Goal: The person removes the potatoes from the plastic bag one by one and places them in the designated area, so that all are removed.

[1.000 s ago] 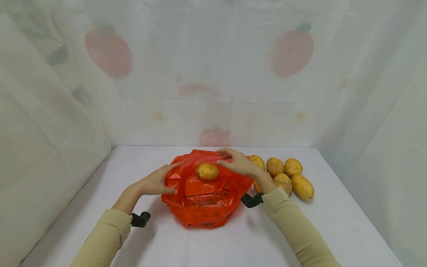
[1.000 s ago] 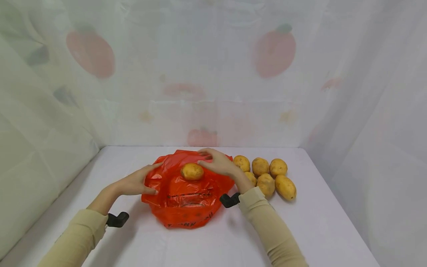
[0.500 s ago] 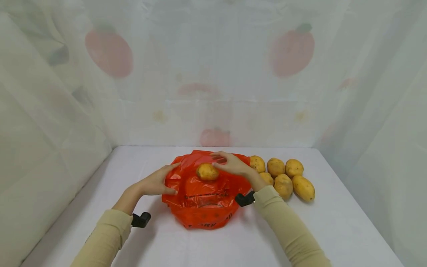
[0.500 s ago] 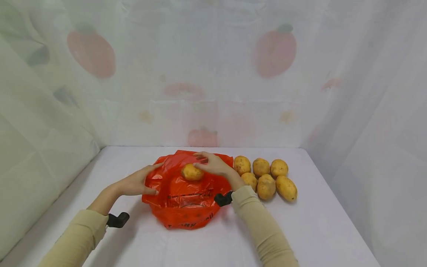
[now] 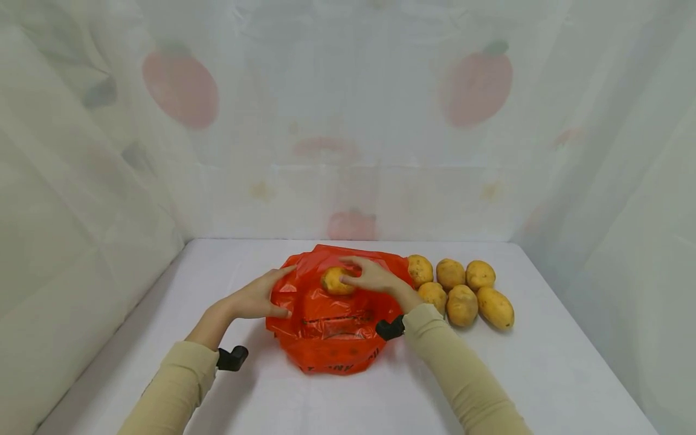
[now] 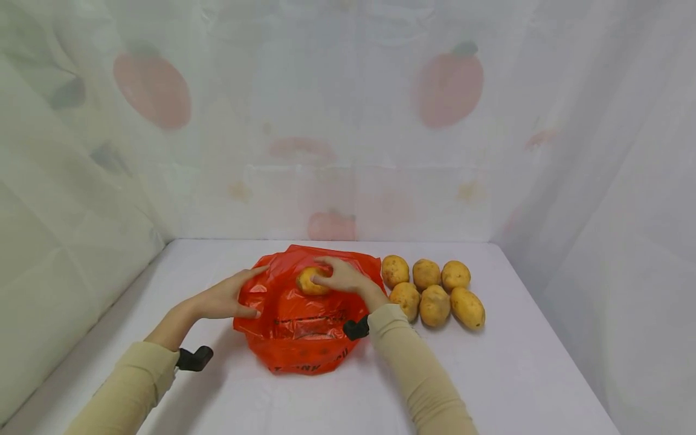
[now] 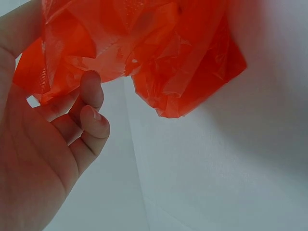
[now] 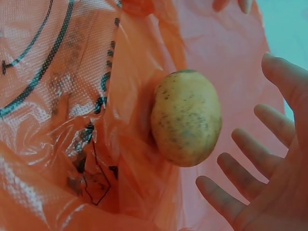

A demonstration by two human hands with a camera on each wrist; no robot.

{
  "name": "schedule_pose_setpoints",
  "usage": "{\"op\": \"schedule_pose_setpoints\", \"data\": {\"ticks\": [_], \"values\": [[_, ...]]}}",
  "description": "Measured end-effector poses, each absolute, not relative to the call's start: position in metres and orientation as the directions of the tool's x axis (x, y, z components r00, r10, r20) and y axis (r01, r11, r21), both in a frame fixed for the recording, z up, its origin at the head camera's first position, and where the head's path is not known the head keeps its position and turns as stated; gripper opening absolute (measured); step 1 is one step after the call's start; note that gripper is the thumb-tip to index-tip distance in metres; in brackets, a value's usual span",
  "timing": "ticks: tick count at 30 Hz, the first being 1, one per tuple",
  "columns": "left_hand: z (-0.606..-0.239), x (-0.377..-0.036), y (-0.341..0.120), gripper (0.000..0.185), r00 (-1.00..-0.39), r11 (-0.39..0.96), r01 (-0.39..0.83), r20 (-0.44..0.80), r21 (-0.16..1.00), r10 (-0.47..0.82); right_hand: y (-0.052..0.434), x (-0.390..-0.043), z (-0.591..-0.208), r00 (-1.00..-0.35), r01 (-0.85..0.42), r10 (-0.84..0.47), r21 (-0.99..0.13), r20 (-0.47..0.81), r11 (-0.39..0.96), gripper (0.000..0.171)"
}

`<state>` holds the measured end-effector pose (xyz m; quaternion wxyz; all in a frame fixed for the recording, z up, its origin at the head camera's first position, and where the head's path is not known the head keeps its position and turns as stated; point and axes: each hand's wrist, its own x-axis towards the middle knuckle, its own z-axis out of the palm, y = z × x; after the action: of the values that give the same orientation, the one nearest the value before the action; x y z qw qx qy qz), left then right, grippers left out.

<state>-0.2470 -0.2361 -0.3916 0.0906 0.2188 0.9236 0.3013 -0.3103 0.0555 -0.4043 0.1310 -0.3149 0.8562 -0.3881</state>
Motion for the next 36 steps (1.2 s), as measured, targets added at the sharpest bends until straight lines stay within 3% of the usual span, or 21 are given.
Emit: {"op": "schedule_pose_setpoints", "data": {"ticks": [12, 28, 36], "values": [[-0.388, -0.246, -0.233, 0.089, -0.891, 0.728, 0.341, -0.041, 0.595, 0.452, 0.056, -0.321, -0.418, -0.794, -0.368, -0.607, -0.776, -0.023, 0.512, 0.065], [-0.385, -0.244, -0.23, 0.088, -0.888, 0.732, 0.347, -0.046, 0.587, 0.458, 0.045, -0.321, -0.436, -0.818, -0.39, -0.575, -0.727, -0.008, 0.565, 0.068], [-0.385, -0.242, -0.228, 0.087, -0.883, 0.721, 0.362, -0.03, 0.59, 0.468, 0.036, -0.319, -0.445, -0.816, -0.492, -0.566, -0.657, 0.119, 0.571, 0.064]]}}
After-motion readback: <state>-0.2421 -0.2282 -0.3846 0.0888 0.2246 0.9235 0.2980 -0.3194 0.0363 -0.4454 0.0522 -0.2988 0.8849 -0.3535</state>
